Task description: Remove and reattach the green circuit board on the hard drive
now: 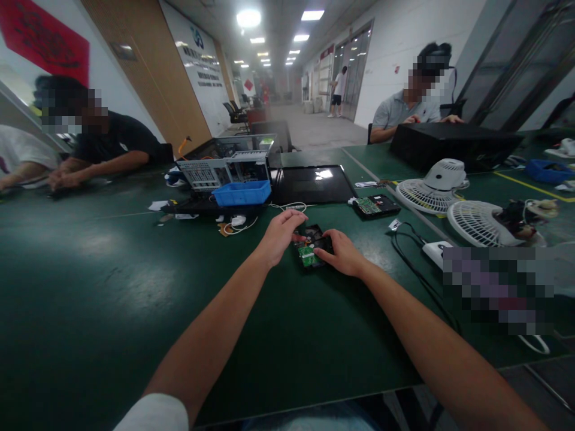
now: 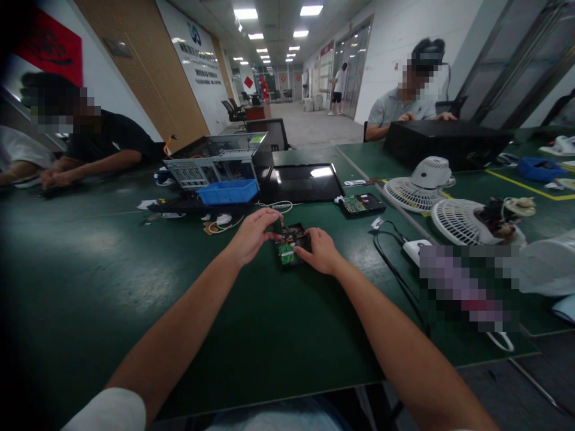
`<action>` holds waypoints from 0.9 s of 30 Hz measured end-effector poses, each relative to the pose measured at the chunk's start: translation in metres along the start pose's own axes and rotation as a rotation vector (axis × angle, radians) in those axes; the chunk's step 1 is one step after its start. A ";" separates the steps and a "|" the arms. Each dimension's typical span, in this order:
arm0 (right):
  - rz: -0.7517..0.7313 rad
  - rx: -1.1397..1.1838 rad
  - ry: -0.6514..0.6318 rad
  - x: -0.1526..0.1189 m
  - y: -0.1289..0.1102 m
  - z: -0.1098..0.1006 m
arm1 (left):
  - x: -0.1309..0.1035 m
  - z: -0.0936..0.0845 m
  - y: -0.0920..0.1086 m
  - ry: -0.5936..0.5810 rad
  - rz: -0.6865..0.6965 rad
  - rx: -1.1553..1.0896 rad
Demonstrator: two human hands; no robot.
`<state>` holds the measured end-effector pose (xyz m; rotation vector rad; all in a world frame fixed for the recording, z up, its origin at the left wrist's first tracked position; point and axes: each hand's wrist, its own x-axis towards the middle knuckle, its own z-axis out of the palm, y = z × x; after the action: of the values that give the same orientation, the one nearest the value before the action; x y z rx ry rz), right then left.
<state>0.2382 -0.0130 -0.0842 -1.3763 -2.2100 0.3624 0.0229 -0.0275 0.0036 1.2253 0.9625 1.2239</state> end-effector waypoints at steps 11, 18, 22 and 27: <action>-0.002 0.002 0.007 0.000 0.000 0.000 | 0.000 -0.002 -0.002 -0.043 -0.069 -0.090; 0.001 -0.005 0.007 0.000 0.000 0.001 | 0.000 -0.002 0.000 -0.017 -0.040 -0.061; -0.002 -0.008 0.007 0.000 0.002 0.002 | 0.001 -0.003 0.000 -0.011 0.009 0.008; -0.013 -0.006 0.009 0.000 0.003 0.002 | 0.002 -0.006 -0.002 -0.049 -0.009 0.001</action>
<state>0.2392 -0.0119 -0.0871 -1.3636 -2.2130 0.3442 0.0176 -0.0242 0.0006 1.2456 0.9316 1.1811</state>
